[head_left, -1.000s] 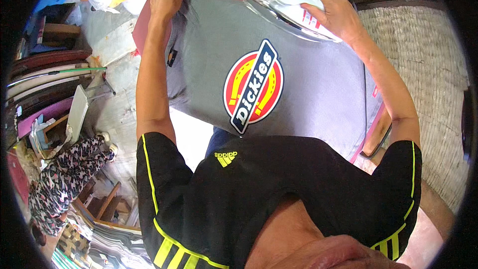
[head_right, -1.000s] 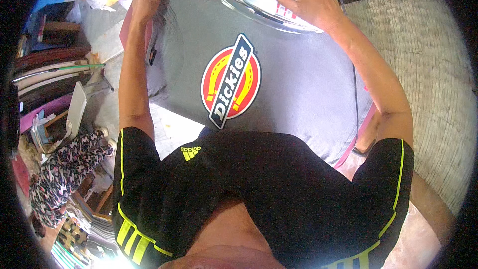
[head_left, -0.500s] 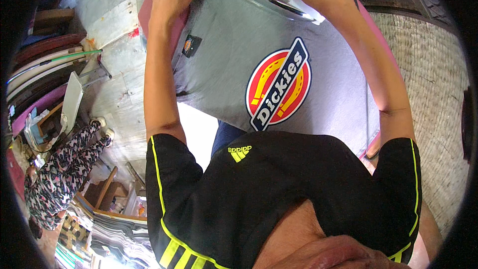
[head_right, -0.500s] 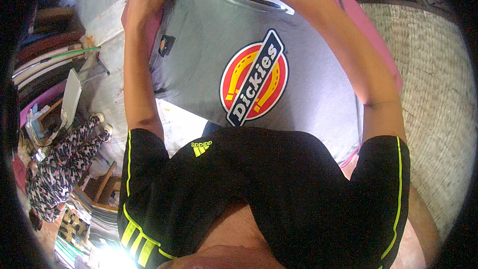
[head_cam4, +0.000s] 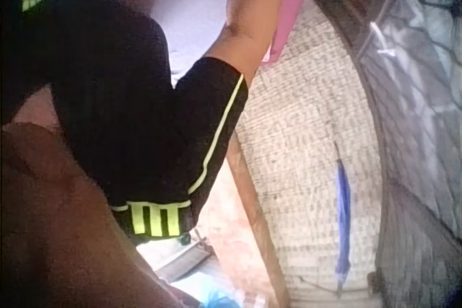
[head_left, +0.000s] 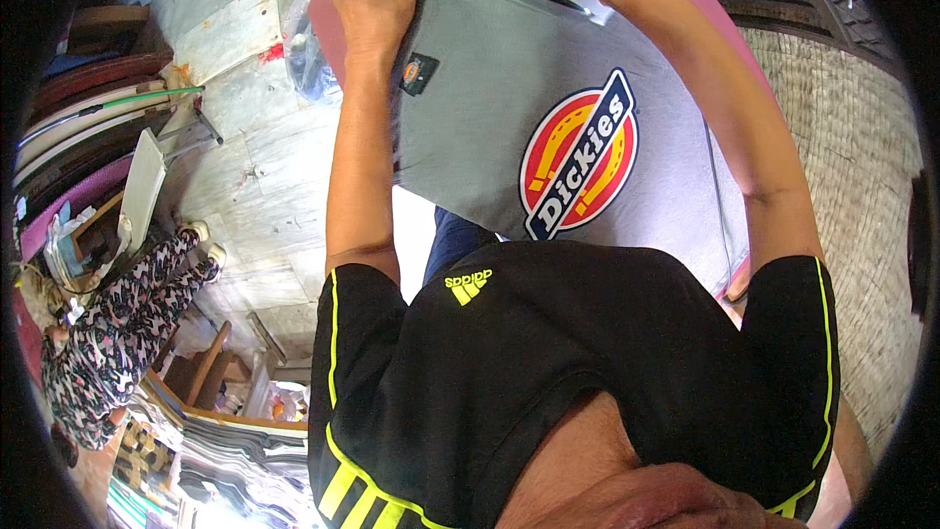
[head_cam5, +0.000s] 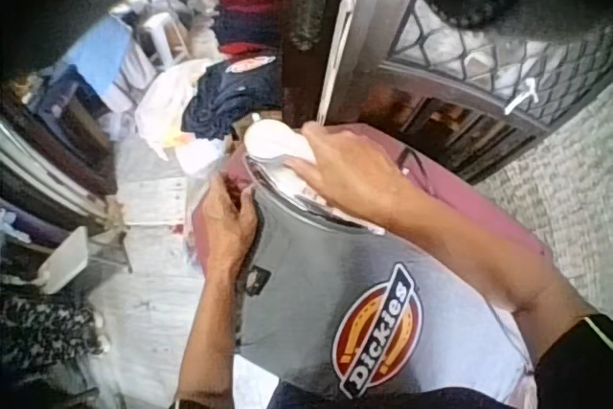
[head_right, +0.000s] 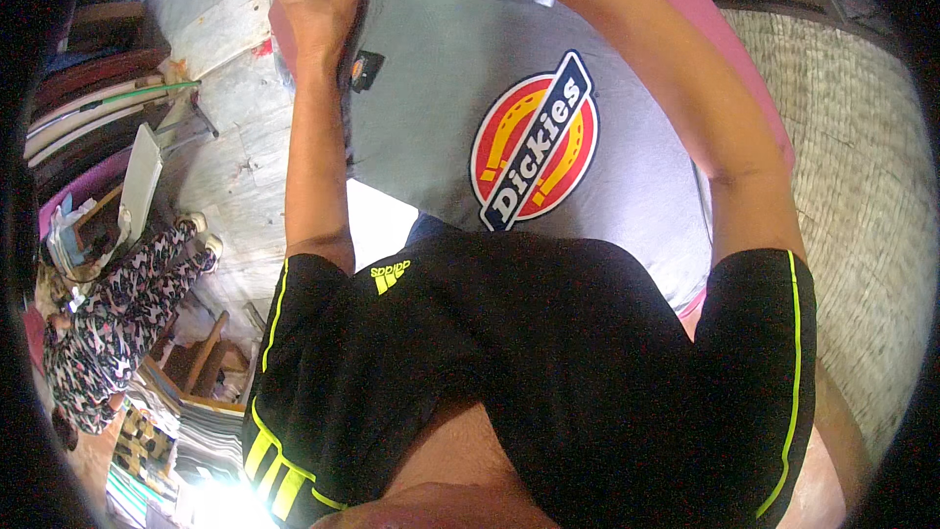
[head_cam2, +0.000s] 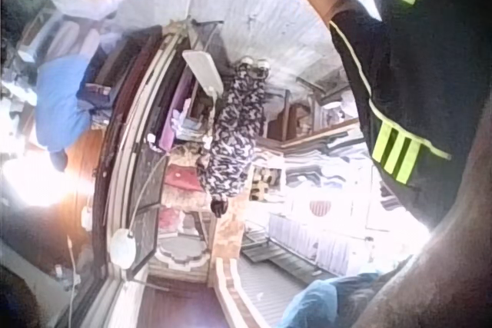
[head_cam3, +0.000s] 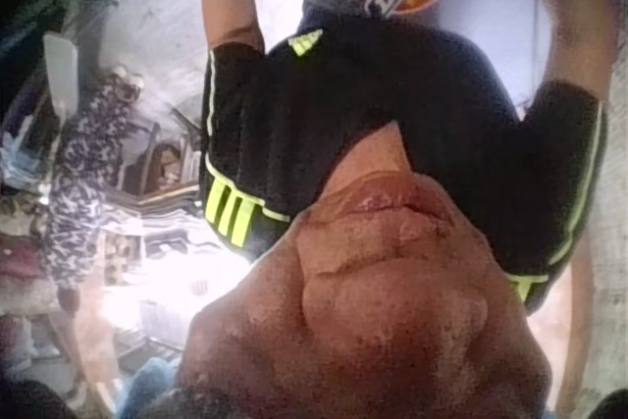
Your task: The person irons a white Dickies t-shirt on a pink ironing board, smoothing the fabric and logo area. They then switch to a grey Dickies t-shirt, repeating the ironing process on the front and back. The person uses a white electric iron and handles the shirts by hand to adjust their position.
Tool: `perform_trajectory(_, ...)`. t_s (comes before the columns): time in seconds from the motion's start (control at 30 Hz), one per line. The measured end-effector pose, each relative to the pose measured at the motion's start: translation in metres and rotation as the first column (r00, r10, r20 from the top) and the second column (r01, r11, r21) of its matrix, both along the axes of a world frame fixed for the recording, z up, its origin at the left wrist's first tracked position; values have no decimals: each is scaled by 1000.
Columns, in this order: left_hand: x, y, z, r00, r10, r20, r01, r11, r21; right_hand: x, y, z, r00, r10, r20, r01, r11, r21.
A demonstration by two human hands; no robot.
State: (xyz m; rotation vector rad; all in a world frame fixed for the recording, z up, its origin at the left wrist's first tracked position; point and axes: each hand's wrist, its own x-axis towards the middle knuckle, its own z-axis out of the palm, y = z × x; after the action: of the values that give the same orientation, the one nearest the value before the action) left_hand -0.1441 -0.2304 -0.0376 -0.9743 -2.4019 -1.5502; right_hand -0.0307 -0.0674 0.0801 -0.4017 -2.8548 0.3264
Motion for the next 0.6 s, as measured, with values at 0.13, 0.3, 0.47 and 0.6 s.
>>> perform_trajectory(0.13, -1, 10, -10, 1000, -15, 17, 15, 999, 47, 11, -3, 3, 991, -101, 84, 105, 994, -40)
perform_trajectory(0.3, 2, 9, 1, 1000, -8, 13, 8, 999, 54, -13, 0, 2, 1000, -17, 16, 16, 996, 82)
perform_trajectory(0.47, -2, 10, -5, 1000, -19, 9, 18, 996, 90, 16, 6, 1, 1000, -3, 11, 2, 1000, 26)
perform_trajectory(0.6, -1, 7, -8, 1000, 4, 5, -4, 998, 64, 25, -3, 15, 981, -106, 164, 128, 982, -135)
